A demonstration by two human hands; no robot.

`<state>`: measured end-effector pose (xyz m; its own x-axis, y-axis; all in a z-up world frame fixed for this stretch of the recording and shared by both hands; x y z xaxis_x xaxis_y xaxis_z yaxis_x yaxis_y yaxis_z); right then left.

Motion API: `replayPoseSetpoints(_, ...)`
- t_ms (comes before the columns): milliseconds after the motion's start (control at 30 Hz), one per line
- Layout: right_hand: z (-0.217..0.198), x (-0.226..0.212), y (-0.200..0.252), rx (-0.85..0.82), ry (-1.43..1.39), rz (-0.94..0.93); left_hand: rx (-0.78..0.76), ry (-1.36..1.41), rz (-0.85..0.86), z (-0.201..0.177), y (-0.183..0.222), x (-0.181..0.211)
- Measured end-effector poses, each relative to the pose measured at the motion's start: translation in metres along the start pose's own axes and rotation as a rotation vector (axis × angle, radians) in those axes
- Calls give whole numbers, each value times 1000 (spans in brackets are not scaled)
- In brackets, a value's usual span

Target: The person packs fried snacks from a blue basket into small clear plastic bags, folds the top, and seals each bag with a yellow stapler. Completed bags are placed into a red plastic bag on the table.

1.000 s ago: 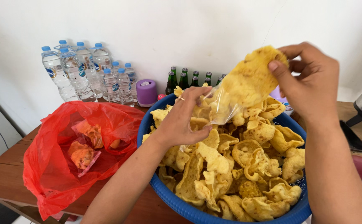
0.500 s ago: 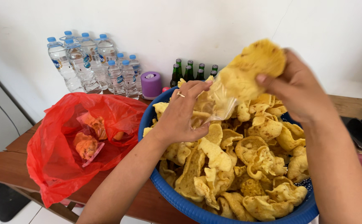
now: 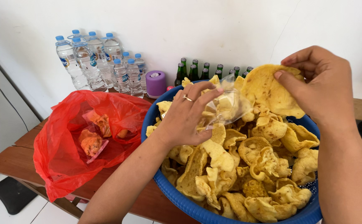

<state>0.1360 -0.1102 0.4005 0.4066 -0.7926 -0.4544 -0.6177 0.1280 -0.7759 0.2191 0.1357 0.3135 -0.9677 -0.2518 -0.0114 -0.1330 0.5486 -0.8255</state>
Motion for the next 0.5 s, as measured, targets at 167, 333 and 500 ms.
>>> replayPoseSetpoints(167,8,-8,4,-172,94,-1,-52,-52,39,5,-1,11)
replayPoseSetpoints(333,25,-16,10,-235,93,86,-114,-48,22,8,-3,16)
replayPoseSetpoints(500,32,-15,8,-360,-193,107,-39,3,1,4,-1,14)
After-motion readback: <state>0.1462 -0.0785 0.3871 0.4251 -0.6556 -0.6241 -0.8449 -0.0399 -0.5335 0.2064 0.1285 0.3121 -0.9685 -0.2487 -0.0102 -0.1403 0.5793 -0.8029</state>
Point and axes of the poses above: each hand's wrist, its own y-axis away from the middle knuckle, its own z-axis out of the palm, x = y × z, the point moved 4 cm from there along -y, towards the middle knuckle, and after that the axes turned 2 degrees about -z, right-handed, at the moved point
